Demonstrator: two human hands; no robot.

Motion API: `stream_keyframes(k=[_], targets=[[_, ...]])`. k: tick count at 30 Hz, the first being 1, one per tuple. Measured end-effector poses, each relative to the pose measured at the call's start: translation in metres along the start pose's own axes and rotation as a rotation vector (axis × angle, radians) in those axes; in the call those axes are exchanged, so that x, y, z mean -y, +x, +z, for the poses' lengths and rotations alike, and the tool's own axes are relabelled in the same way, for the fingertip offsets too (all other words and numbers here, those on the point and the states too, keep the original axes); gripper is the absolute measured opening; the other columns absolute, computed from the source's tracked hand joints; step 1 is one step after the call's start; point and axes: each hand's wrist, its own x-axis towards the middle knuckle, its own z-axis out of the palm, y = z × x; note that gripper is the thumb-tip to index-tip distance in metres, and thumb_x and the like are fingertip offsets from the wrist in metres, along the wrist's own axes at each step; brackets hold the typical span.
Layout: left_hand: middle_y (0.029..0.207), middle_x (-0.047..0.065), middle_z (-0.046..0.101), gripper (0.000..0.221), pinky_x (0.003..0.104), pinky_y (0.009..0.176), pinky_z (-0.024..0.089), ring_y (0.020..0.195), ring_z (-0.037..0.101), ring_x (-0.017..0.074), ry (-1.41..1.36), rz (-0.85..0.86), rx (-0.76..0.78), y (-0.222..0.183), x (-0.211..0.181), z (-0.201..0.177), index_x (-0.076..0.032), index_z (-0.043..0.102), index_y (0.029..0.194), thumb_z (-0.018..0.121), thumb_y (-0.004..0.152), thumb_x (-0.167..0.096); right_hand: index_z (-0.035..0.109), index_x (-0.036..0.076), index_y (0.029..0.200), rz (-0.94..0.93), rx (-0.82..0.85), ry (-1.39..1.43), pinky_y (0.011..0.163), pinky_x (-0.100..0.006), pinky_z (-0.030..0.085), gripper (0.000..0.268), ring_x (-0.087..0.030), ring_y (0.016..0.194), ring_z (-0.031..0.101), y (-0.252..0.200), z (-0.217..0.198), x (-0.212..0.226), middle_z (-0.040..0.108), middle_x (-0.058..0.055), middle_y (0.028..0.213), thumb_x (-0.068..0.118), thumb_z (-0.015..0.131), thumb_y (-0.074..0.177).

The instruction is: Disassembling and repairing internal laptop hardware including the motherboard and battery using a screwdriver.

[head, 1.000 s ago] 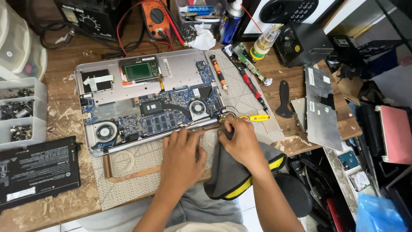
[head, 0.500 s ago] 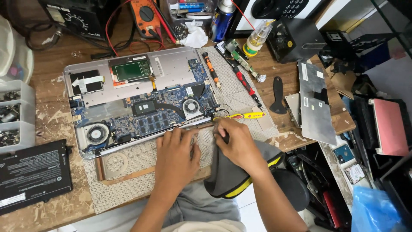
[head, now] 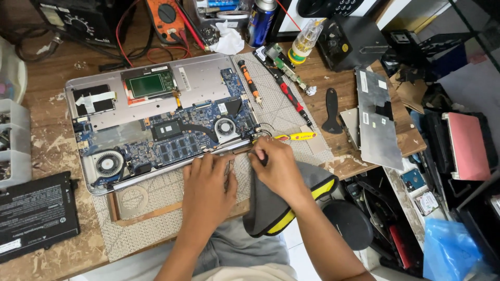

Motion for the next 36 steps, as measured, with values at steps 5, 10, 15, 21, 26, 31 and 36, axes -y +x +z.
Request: stream_keyframes(k=[5, 10, 15, 21, 26, 31, 36], targets=[[0.097, 0.007, 0.063, 0.03, 0.041, 0.082, 0.04, 0.092, 0.06, 0.0248, 0.023, 0.015, -0.027, -0.002, 0.001, 0.002, -0.017, 0.068, 0.121, 0.063, 0.091, -0.016, 0.044, 0.012, 0.069, 0.009, 0.031, -0.028, 0.054, -0.038, 0.047, 0.036, -0.033, 0.058, 0.06, 0.001, 0.017, 0.009, 0.051, -0.011, 0.058, -0.004, 0.075, 0.077], [0.097, 0.007, 0.065, 0.033, 0.039, 0.084, 0.039, 0.092, 0.06, 0.0231, 0.049, -0.015, 0.01, -0.002, -0.001, -0.001, -0.017, 0.068, 0.124, 0.06, 0.092, -0.012, 0.042, 0.012, 0.07, -0.004, 0.099, 0.019, 0.053, -0.037, 0.045, 0.036, -0.032, 0.061, 0.06, 0.001, 0.021, 0.017, 0.048, -0.009, 0.062, -0.006, 0.073, 0.078], [0.098, 0.006, 0.064, 0.033, 0.039, 0.083, 0.039, 0.092, 0.06, 0.0224, 0.057, -0.005, -0.006, -0.002, 0.001, 0.002, -0.018, 0.068, 0.124, 0.059, 0.093, -0.012, 0.042, 0.013, 0.07, -0.101, 0.211, 0.058, 0.056, -0.035, 0.047, 0.037, -0.032, 0.063, 0.06, -0.001, 0.007, 0.02, 0.048, -0.007, 0.063, -0.009, 0.071, 0.077], [0.097, 0.007, 0.063, 0.031, 0.04, 0.083, 0.04, 0.092, 0.06, 0.0237, 0.061, 0.005, -0.012, -0.002, 0.001, 0.002, -0.017, 0.068, 0.122, 0.059, 0.092, -0.012, 0.044, 0.012, 0.071, -0.18, 0.328, 0.032, 0.06, -0.038, 0.05, 0.037, -0.033, 0.065, 0.059, -0.005, -0.016, 0.021, 0.049, -0.007, 0.063, -0.014, 0.07, 0.073], [0.096, 0.007, 0.061, 0.031, 0.041, 0.082, 0.04, 0.092, 0.06, 0.0262, 0.044, 0.046, -0.073, -0.003, 0.006, 0.009, -0.016, 0.068, 0.121, 0.06, 0.092, -0.012, 0.046, 0.012, 0.069, -0.169, 0.332, 0.024, 0.061, -0.037, 0.051, 0.038, -0.03, 0.063, 0.06, -0.002, -0.024, 0.011, 0.051, -0.005, 0.061, -0.018, 0.069, 0.069], [0.096, 0.007, 0.06, 0.032, 0.042, 0.08, 0.041, 0.091, 0.06, 0.0279, 0.044, 0.058, -0.089, -0.004, 0.009, 0.013, -0.016, 0.067, 0.121, 0.06, 0.091, -0.011, 0.042, 0.012, 0.067, -0.134, 0.234, 0.005, 0.055, -0.037, 0.045, 0.04, -0.028, 0.057, 0.056, 0.006, -0.026, 0.007, 0.049, -0.007, 0.057, -0.017, 0.069, 0.072], [0.096, 0.008, 0.06, 0.032, 0.042, 0.08, 0.04, 0.091, 0.06, 0.0284, 0.036, 0.055, -0.076, -0.002, 0.005, 0.008, -0.015, 0.068, 0.121, 0.06, 0.091, -0.01, 0.043, 0.011, 0.066, -0.158, 0.15, 0.015, 0.055, -0.036, 0.046, 0.041, -0.029, 0.059, 0.059, 0.013, -0.02, 0.008, 0.055, -0.008, 0.058, -0.015, 0.073, 0.075]])
